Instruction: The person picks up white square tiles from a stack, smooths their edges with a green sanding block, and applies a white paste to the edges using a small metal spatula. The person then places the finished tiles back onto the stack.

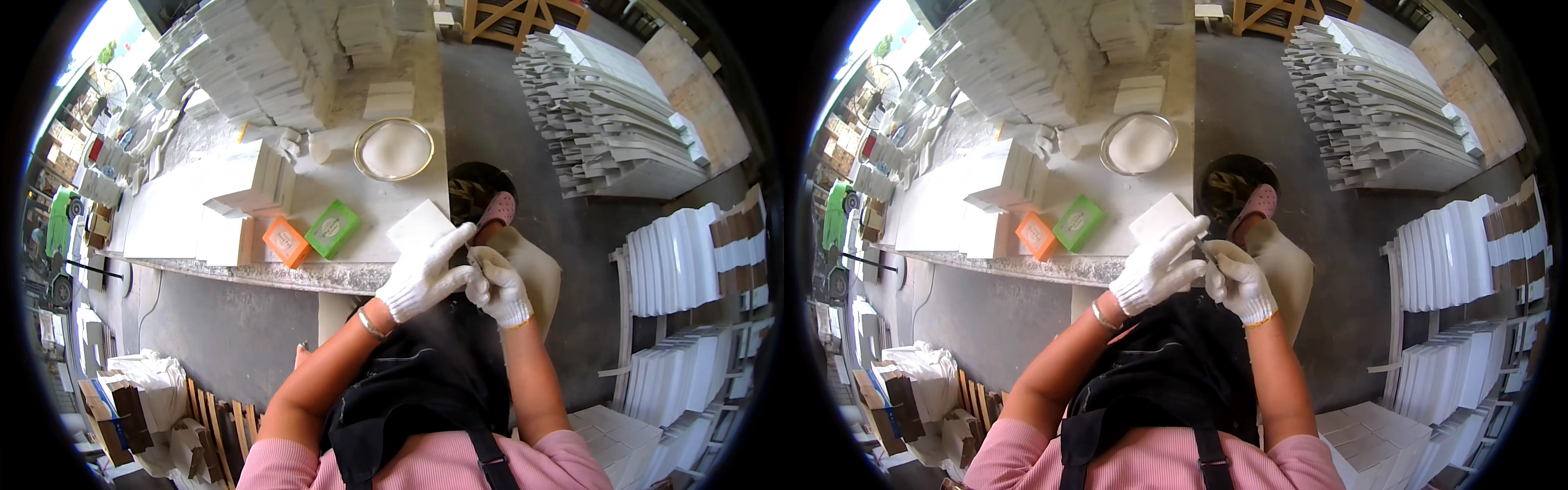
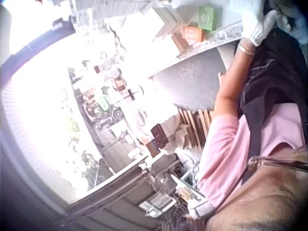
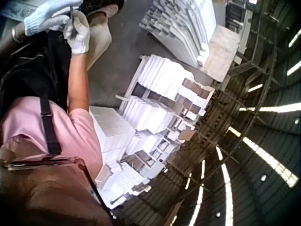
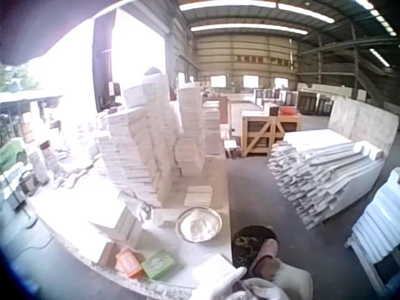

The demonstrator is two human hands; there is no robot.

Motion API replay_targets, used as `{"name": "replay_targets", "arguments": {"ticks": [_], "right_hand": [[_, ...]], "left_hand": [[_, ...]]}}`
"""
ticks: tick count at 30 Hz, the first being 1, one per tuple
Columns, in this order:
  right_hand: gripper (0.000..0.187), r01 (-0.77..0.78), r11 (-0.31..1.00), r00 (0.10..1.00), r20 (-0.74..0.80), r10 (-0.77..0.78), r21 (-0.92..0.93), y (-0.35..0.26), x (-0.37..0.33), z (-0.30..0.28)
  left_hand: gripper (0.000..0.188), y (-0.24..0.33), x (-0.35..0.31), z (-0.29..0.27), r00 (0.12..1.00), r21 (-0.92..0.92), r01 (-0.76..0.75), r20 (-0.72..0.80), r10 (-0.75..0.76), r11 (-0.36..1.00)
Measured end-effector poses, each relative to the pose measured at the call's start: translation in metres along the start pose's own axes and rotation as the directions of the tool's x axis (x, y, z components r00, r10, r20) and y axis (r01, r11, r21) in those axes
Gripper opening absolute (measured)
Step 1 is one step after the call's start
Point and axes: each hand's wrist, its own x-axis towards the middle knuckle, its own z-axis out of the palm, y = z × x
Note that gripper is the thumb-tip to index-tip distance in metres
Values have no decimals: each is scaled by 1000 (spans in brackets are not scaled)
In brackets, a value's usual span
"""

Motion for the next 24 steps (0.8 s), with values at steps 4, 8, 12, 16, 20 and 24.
{"name": "replay_targets", "arguments": {"ticks": [4, 8, 12, 16, 20, 24], "right_hand": [[46, 21, 999, 999, -29, -22, -30, 0, -3, -4], [56, 168, 984, 977, -122, -173, -53, -3, -2, 0], [56, 180, 983, 981, -78, -177, 29, -5, -2, -3], [55, 192, 980, 981, -34, -191, 49, -5, -1, -8], [52, 241, 969, 967, -92, -236, 52, -3, -1, -9], [55, 290, 956, 948, -151, -282, 39, -4, 0, -6]], "left_hand": [[47, 18, 13, 12, 980, -99, 199, 14, -199, 975], [39, 23, 10, 8, 953, -254, 293, 6, -301, 922], [40, 15, 8, 6, 949, -330, 297, 3, -314, 896], [48, 9, 8, 5, 985, -162, 149, -63, -161, 976], [59, 13, 4, 1, 996, 15, 33, -87, -32, 999], [70, 0, -13, -24, 996, 200, 83, -50, -74, 976]]}}
